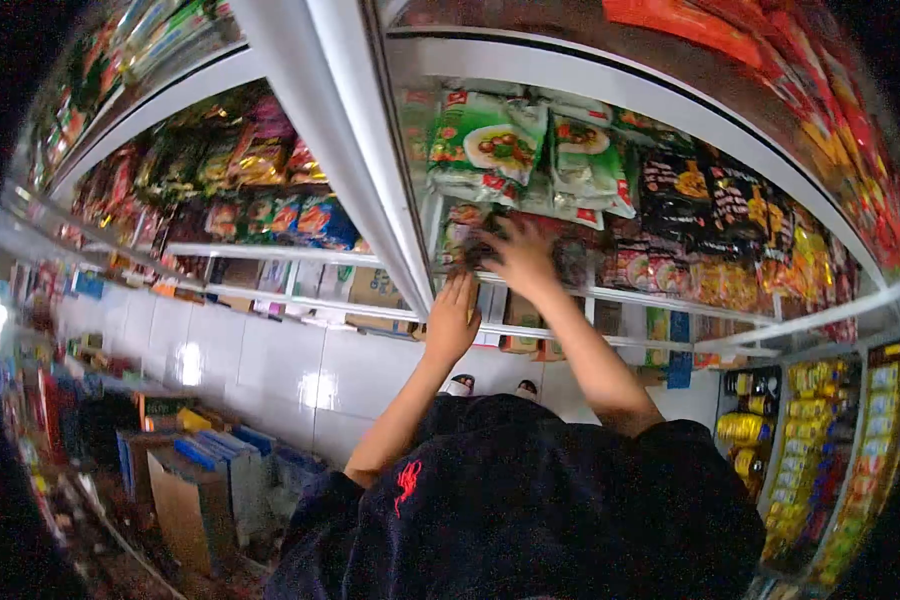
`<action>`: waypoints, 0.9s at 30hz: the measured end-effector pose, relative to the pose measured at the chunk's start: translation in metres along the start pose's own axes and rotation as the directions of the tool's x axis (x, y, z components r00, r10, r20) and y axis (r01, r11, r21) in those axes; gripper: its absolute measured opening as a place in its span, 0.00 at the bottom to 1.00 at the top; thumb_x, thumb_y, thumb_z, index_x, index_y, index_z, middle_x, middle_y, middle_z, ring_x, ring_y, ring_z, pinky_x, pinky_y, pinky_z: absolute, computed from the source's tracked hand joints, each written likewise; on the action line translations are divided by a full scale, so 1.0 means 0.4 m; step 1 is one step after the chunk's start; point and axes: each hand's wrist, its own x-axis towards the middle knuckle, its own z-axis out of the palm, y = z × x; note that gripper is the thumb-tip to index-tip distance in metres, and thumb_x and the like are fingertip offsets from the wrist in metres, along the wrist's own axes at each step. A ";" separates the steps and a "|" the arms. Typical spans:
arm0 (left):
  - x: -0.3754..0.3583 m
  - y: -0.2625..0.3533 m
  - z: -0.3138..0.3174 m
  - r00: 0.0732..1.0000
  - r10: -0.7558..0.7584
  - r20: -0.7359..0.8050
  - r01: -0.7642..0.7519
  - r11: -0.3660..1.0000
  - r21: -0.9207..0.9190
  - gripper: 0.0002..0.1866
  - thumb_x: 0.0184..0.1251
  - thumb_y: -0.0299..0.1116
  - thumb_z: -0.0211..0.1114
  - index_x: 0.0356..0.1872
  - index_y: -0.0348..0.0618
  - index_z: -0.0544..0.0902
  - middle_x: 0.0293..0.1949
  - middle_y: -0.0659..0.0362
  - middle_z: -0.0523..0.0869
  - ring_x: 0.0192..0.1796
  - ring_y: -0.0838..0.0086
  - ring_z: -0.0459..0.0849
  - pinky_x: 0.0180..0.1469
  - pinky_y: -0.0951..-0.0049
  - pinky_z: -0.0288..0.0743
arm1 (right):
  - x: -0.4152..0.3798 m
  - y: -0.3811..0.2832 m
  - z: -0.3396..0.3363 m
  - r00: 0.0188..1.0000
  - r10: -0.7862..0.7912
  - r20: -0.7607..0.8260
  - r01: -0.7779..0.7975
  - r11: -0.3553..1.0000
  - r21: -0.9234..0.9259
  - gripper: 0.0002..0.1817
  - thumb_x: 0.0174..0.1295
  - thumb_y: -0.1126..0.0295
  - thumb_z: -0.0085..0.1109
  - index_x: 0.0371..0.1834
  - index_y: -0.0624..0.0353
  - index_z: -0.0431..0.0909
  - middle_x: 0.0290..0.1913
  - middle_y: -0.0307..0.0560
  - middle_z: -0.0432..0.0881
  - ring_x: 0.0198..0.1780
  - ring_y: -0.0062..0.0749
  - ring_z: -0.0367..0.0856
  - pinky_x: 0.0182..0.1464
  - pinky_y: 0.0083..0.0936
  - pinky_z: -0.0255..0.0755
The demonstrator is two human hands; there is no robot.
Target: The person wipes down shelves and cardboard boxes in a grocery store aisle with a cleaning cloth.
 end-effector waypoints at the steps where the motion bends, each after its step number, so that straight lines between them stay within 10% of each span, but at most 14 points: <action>1: 0.000 -0.005 0.008 1.000 0.003 -0.027 -0.004 1.000 -0.010 0.34 0.46 0.27 0.62 0.58 0.35 0.62 0.58 0.45 0.65 0.61 0.53 0.62 0.61 0.63 0.58 | -0.019 0.028 -0.005 0.997 0.074 0.028 -0.074 0.997 -0.012 0.25 0.51 0.54 0.56 0.54 0.44 0.70 0.58 0.50 0.64 0.58 0.51 0.59 0.57 0.47 0.55; 4: 0.010 0.003 0.006 0.994 -0.021 -0.108 0.019 1.000 -0.024 0.32 0.45 0.26 0.62 0.57 0.40 0.66 0.56 0.48 0.69 0.60 0.55 0.64 0.60 0.64 0.61 | -0.026 0.047 0.044 0.993 0.112 0.030 -0.112 0.994 -0.009 0.24 0.51 0.50 0.55 0.54 0.36 0.70 0.58 0.50 0.64 0.57 0.53 0.61 0.55 0.55 0.54; 13: 0.013 0.019 0.007 0.982 -0.025 -0.188 0.031 0.999 0.031 0.24 0.46 0.21 0.55 0.51 0.36 0.71 0.54 0.50 0.73 0.56 0.59 0.70 0.54 0.66 0.68 | 0.177 -0.016 0.121 0.910 -0.257 -0.325 0.332 0.921 0.203 0.22 0.45 0.65 0.61 0.47 0.52 0.74 0.53 0.47 0.68 0.56 0.43 0.63 0.53 0.40 0.60; 19: -0.009 0.046 0.033 0.969 -0.056 -0.241 0.086 0.990 0.116 0.27 0.48 0.28 0.59 0.55 0.37 0.67 0.56 0.48 0.70 0.58 0.57 0.69 0.57 0.65 0.66 | 0.088 -0.002 0.129 0.895 -0.421 -0.146 0.428 0.723 0.543 0.21 0.42 0.75 0.60 0.44 0.57 0.75 0.54 0.45 0.70 0.57 0.43 0.65 0.61 0.35 0.56; 27: -0.012 0.054 0.039 0.964 -0.142 -0.227 0.188 0.963 0.195 0.27 0.48 0.31 0.59 0.53 0.35 0.68 0.54 0.48 0.72 0.57 0.59 0.69 0.56 0.67 0.67 | 0.160 -0.031 0.109 0.916 -0.340 -0.214 0.401 0.793 0.459 0.25 0.41 0.79 0.58 0.48 0.54 0.71 0.52 0.44 0.71 0.55 0.44 0.67 0.56 0.36 0.62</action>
